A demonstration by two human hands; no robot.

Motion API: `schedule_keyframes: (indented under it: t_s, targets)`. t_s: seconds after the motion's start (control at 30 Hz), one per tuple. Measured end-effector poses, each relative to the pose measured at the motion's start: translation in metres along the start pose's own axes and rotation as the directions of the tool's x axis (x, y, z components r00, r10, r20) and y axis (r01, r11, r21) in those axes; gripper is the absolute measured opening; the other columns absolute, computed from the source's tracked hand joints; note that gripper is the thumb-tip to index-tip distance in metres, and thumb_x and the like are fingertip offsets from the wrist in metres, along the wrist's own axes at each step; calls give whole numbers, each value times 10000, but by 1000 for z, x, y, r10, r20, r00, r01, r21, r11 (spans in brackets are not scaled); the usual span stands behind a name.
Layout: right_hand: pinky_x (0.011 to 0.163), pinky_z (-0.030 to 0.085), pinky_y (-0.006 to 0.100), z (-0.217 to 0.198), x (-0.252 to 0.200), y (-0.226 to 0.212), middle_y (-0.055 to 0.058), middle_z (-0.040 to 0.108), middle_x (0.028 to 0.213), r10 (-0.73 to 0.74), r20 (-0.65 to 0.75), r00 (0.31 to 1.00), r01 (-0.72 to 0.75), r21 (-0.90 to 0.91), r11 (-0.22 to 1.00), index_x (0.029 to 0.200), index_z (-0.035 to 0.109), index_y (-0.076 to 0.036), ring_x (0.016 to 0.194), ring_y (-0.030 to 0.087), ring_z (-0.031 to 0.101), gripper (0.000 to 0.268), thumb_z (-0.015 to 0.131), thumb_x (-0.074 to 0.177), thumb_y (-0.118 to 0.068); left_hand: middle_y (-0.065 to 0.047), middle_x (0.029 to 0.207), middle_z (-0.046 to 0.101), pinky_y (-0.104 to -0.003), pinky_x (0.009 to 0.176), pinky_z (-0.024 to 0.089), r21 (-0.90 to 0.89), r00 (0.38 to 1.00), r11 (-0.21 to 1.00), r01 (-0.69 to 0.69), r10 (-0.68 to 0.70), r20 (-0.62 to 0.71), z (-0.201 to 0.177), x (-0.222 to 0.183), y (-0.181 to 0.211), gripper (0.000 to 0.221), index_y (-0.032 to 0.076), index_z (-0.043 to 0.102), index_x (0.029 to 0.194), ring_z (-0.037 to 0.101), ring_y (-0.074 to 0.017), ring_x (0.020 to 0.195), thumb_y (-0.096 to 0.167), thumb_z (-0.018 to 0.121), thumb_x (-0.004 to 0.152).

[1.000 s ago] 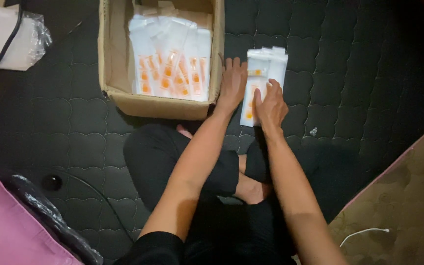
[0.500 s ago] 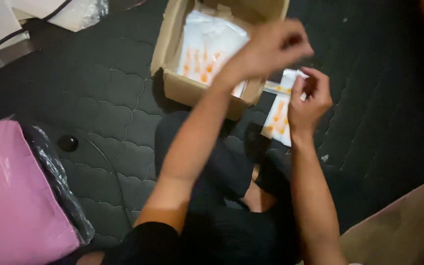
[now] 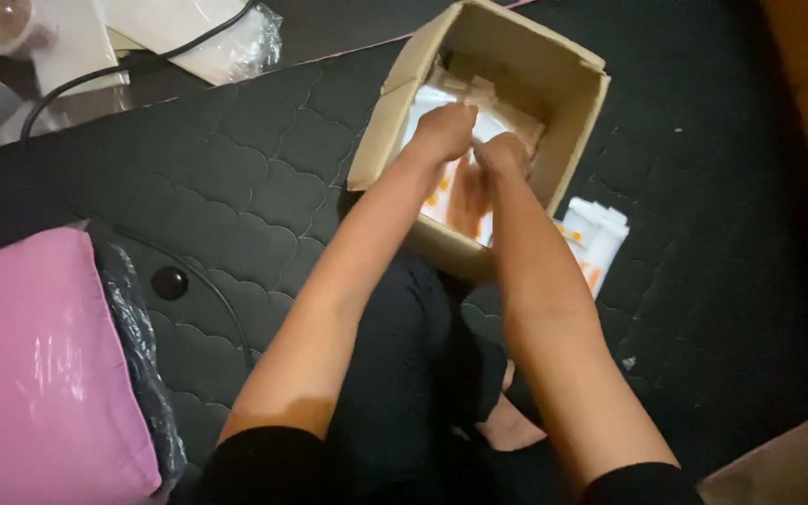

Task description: Organizing small plastic-wrapped packets by taking them out of a cardboard box and stacking them neatly on the floor.

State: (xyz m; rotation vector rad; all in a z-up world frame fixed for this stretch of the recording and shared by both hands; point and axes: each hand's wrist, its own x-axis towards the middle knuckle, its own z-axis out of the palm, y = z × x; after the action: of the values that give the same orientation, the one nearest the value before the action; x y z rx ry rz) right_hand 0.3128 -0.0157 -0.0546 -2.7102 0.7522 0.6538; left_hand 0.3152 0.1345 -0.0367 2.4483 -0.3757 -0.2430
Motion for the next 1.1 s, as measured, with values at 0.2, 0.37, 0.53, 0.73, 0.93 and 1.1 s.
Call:
schedule_keyframes:
  t_s: [0.2, 0.37, 0.53, 0.73, 0.93, 1.1]
  targets:
    - [575, 515, 388, 43, 49, 25, 57, 651, 613, -210, -230, 950, 270, 271, 924, 632, 717, -118, 563, 240, 598, 197, 764, 683, -303, -234, 958, 743, -540, 696, 576, 217, 996, 976, 17, 2, -86, 44, 39, -42, 253, 28, 730, 980, 729, -418, 835, 142, 514, 912]
    - [684, 549, 307, 18, 28, 14, -31, 717, 682, -133, -232, 964, 227, 445, 866, 755, 804, -187, 624, 146, 626, 61, 796, 761, -247, -154, 1196, 592, -562, 807, 540, -5, 951, 999, 33, -33, -308, -4, 23, -6, 305, 103, 568, 1178, 640, -433, 1017, 130, 556, 875]
    - [828, 561, 341, 10, 21, 27, 53, 767, 991, -224, -275, 935, 320, 381, 867, 1030, 794, -111, 874, 229, 716, 272, 778, 764, -164, -207, 1287, 609, -463, 999, 505, -332, 937, 937, -110, -14, -349, 3, 34, -22, 535, 65, 554, 1300, 609, -395, 1169, 252, 758, 842]
    - [640, 548, 260, -69, -90, 7, 36, 692, 762, -288, -218, 932, 350, 741, 573, 882, 733, -29, 656, 131, 711, 185, 599, 904, -155, -177, 1236, 625, -347, 954, 559, -488, 950, 867, -99, -64, -305, -59, -9, 32, 639, -21, 570, 1315, 682, -287, 1121, 320, 804, 829]
    - [475, 374, 229, -134, -179, 34, -17, 547, 661, -476, -298, 828, 500, 775, 386, 800, 663, -89, 551, 71, 453, 237, 688, 967, -255, -62, 764, 637, -269, 632, 583, -910, 993, 397, 116, -55, 103, -145, -107, 109, 318, 42, 684, 884, 648, -153, 653, 355, 738, 866]
    - [471, 494, 213, -161, -251, 95, 75, 678, 699, -649, -488, 584, 751, 629, 203, 939, 704, -54, 463, 106, 587, 78, 729, 960, -124, -71, 798, 695, -247, 629, 665, -986, 982, 167, 16, 185, 47, -138, -173, 148, 312, -21, 627, 1091, 762, -185, 694, 74, 797, 846]
